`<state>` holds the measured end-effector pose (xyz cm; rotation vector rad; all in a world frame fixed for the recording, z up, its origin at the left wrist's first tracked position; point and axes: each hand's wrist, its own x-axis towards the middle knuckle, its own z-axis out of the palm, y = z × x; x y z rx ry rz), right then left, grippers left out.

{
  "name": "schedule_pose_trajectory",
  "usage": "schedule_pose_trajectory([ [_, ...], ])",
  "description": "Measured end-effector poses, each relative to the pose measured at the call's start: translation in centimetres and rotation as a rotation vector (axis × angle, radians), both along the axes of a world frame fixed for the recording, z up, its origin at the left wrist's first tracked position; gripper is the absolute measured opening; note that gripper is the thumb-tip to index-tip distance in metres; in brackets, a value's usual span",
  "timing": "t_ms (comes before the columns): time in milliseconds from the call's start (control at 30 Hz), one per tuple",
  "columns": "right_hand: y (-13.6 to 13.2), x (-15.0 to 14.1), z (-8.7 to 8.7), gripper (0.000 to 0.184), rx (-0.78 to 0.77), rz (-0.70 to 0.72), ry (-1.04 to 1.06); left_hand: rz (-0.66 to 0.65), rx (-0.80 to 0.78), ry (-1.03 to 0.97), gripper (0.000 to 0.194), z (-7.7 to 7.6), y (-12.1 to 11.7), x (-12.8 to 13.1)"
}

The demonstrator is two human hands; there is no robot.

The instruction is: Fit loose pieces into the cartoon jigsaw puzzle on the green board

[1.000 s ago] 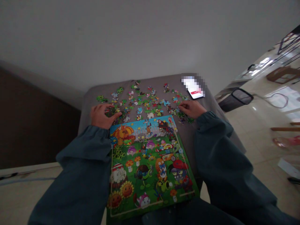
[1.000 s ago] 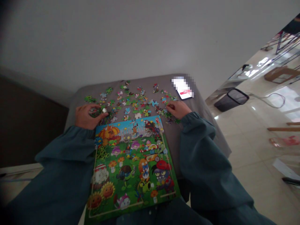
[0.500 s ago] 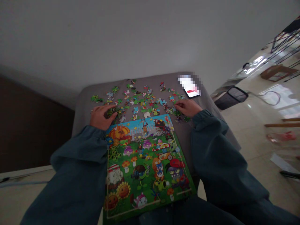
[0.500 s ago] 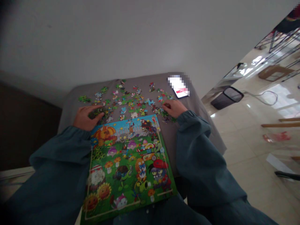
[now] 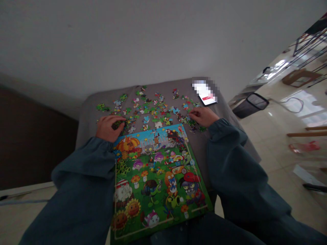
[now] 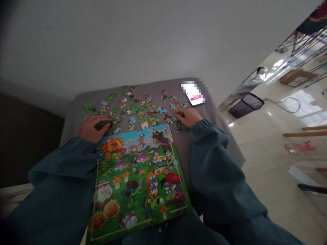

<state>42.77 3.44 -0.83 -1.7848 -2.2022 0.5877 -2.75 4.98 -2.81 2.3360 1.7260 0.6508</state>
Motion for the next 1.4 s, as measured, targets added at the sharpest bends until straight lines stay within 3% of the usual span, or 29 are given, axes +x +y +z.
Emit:
schedule_pose_trajectory([
  [1000, 0.1, 0.1, -0.5, 0.029, 0.040, 0.018, -0.011, 0.018, -0.007, -0.080, 0.025, 0.0, 0.1, -0.1],
  [1100, 0.0, 0.0, -0.3, 0.030, 0.036, 0.014, -0.020, 0.073, -0.004, -0.116, 0.031, 0.7, 0.0, -0.5],
  [1400, 0.1, 0.2, -0.4, 0.031, 0.034, 0.008, -0.023, 0.394, 0.041, -0.156, 0.040, 3.3, -0.4, -4.4],
])
